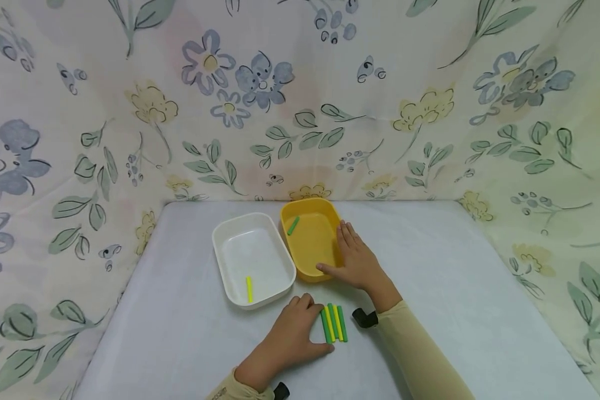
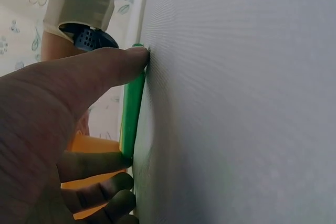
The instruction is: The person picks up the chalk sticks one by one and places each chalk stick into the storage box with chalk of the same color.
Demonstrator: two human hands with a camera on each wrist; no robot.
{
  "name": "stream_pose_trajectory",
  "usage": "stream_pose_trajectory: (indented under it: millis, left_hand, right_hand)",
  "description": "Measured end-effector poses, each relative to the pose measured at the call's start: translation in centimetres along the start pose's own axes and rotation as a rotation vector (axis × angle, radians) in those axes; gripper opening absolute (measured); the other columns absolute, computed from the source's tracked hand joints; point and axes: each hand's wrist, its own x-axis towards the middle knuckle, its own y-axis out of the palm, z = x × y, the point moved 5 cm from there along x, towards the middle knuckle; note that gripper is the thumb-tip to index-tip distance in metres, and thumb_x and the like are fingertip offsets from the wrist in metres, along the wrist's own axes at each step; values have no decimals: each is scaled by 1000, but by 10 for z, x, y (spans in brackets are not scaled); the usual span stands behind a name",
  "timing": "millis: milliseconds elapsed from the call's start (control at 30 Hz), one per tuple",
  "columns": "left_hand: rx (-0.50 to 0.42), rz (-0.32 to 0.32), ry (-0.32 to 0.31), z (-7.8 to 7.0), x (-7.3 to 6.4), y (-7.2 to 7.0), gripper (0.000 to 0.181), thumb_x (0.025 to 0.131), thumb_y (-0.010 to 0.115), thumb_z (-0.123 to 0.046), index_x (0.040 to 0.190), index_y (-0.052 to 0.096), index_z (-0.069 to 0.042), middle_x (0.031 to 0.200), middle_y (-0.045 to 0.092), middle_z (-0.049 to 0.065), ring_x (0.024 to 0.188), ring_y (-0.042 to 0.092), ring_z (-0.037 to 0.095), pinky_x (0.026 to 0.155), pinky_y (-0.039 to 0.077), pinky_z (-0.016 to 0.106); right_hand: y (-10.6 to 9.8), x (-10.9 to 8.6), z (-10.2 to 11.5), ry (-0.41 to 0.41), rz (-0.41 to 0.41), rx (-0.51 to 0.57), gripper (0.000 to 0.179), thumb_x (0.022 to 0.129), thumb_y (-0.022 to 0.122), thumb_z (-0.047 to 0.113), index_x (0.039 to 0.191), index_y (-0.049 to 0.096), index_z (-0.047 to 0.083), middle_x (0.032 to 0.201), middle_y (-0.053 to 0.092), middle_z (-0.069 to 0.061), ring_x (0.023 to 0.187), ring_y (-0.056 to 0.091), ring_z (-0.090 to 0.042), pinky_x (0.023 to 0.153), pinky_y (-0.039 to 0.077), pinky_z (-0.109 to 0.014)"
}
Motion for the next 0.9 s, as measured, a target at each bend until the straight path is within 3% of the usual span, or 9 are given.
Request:
stream_pose_trajectory:
  millis: [200,500,700,900]
  left_hand:
    - [-43,-27,5,2,-1,-6,78,71,75,-67,129,61,-16,112,56,-7,98,49,10,86,48,31]
    - [-51,-117,16,2,-4,-22,78,71,76,-66,129,61,-15,113,61,-5,102,56,13,91,51,35]
    - [-77,-136,2,5,-4,-28,81,72,75,-67,133,58,-17,118,60,-5,106,56,11,93,50,35]
    - [-143,-144,-15,8,-8,-39,82,73,74,-67,137,55,-18,128,57,-7,110,53,9,93,51,34]
  right_hand:
    - [-1,0,2,-4,1,-2,120,77,32,92,157,-1,8,167,0,-9,155,-1,-24,124,15,-44]
    - [-1,1,1,-7,-10,1,121,77,32,92,158,0,8,167,0,-10,155,-1,-23,124,15,-44]
    - [-1,1,0,-6,-11,6,121,77,34,91,158,3,6,166,2,-11,155,0,-24,124,16,-46]
    - [1,1,0,0,1,9,121,76,33,92,157,-4,10,166,-3,-8,154,-4,-22,124,14,-45]
